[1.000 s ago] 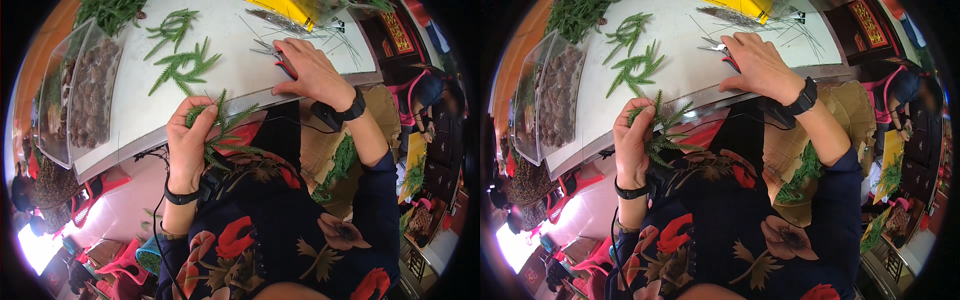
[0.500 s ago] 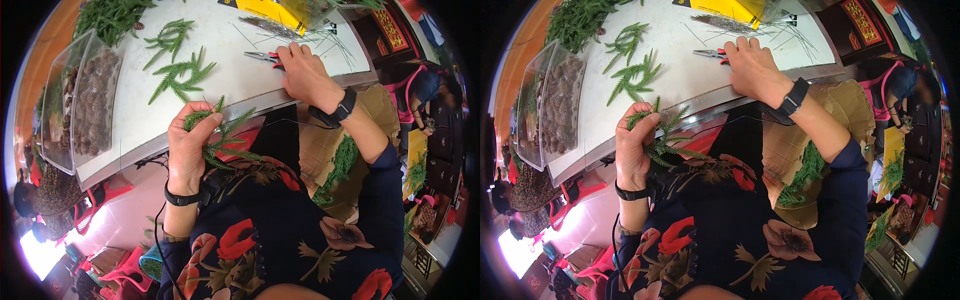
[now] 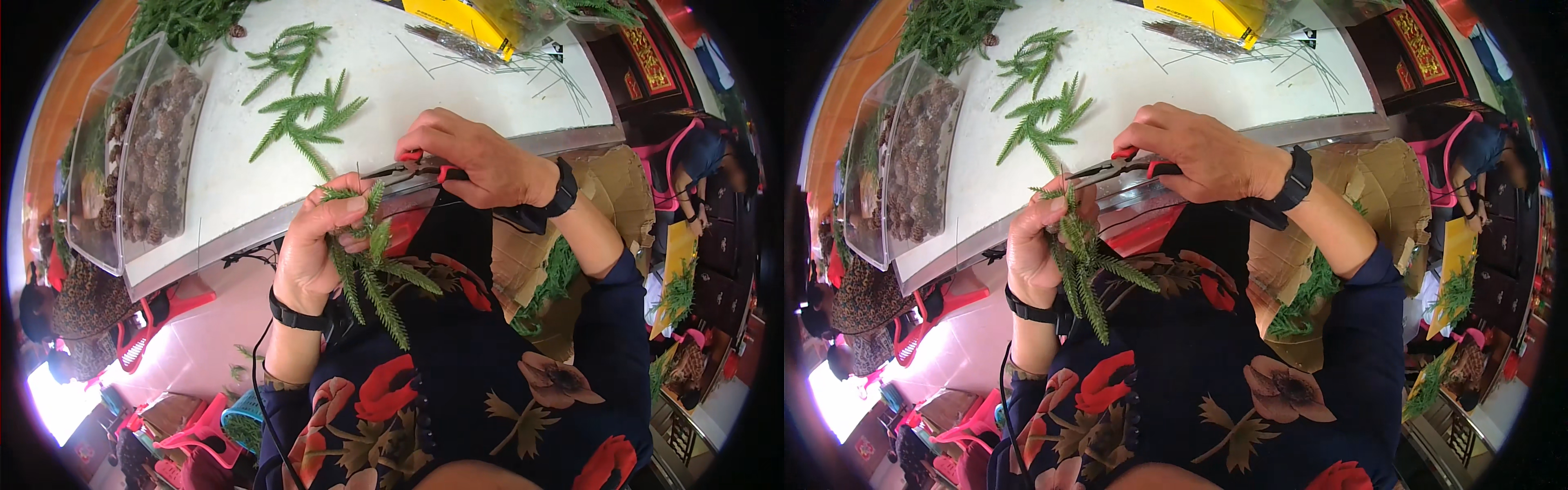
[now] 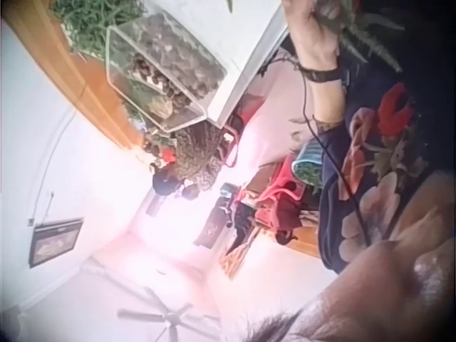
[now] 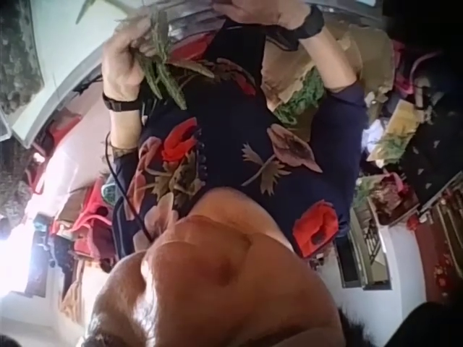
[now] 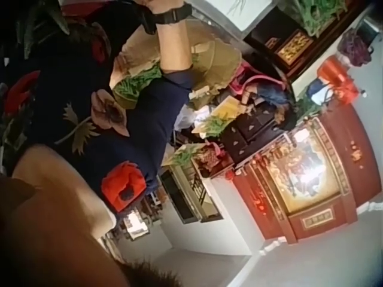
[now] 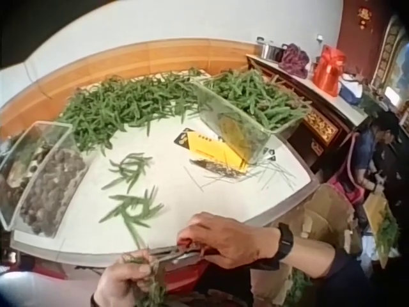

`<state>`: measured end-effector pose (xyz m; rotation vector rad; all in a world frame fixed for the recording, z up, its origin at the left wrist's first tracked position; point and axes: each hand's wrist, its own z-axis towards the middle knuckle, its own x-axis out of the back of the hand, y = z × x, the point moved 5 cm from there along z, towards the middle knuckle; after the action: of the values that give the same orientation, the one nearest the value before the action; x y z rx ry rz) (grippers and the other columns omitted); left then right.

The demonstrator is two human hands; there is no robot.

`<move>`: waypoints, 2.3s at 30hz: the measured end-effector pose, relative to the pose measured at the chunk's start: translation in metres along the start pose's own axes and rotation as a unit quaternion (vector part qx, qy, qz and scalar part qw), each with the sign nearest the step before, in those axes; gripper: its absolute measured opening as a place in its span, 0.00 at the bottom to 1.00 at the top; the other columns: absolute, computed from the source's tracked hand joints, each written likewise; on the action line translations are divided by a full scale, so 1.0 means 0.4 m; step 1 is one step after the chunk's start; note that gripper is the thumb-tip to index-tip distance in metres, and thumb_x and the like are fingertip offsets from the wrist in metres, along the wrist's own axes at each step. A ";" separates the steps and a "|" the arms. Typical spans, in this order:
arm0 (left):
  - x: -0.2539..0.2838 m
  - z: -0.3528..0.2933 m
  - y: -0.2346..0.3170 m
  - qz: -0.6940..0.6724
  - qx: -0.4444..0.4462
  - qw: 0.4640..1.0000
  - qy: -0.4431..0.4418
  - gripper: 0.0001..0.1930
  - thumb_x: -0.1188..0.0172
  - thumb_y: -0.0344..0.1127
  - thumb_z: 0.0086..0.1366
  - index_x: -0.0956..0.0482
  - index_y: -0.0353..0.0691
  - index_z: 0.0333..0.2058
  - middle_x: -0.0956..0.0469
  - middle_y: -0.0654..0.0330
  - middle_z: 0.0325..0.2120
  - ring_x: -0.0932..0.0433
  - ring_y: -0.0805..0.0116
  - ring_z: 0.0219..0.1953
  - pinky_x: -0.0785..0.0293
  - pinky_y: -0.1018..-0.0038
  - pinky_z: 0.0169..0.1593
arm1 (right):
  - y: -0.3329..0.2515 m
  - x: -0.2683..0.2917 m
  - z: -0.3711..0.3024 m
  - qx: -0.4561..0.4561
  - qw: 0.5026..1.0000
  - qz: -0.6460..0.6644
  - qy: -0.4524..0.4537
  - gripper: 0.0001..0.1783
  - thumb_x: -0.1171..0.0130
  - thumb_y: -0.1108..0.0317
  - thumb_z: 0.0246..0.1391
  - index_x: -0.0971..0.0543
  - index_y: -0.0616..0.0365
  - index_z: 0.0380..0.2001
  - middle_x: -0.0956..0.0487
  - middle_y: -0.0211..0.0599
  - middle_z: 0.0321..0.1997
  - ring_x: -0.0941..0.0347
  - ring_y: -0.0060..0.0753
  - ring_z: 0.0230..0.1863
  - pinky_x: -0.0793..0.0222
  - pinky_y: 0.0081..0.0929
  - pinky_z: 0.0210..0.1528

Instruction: Assembling artificial plant components by wiring small brown pods to green leaf stems and trimming the wire.

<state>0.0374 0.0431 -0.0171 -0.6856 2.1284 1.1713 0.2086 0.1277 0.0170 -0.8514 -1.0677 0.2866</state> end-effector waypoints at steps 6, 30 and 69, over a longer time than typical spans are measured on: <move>-0.010 0.000 -0.021 -0.103 0.056 0.988 -0.101 0.13 0.43 0.24 0.56 0.27 0.31 0.42 0.28 0.63 0.25 0.37 0.81 0.19 0.42 0.85 0.20 | -0.012 -0.003 0.026 0.058 0.998 0.002 -0.028 0.29 0.47 0.83 0.35 0.29 0.56 0.47 0.30 0.40 0.45 0.31 0.47 0.46 0.31 0.35 0.44; 0.009 -0.018 0.024 0.032 -0.032 0.998 0.036 0.05 0.42 0.29 0.60 0.24 0.35 0.34 0.29 0.66 0.20 0.35 0.79 0.19 0.36 0.82 0.23 | -0.020 -0.001 0.011 0.007 1.000 -0.015 0.012 0.18 0.39 0.71 0.50 0.28 0.59 0.45 0.28 0.40 0.39 0.29 0.45 0.39 0.32 0.33 0.41; -0.011 -0.022 0.019 0.093 -0.062 0.993 0.043 0.07 0.41 0.28 0.59 0.23 0.31 0.34 0.25 0.63 0.22 0.31 0.80 0.21 0.34 0.84 0.26 | -0.030 -0.022 0.005 -0.007 0.988 -0.142 0.060 0.14 0.37 0.72 0.46 0.28 0.58 0.37 0.28 0.38 0.28 0.30 0.51 0.30 0.32 0.37 0.35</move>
<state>0.0329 0.0397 -0.0062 -0.6123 2.2437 1.4073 0.2003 0.1154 0.0204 -0.7078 -1.0645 -0.0117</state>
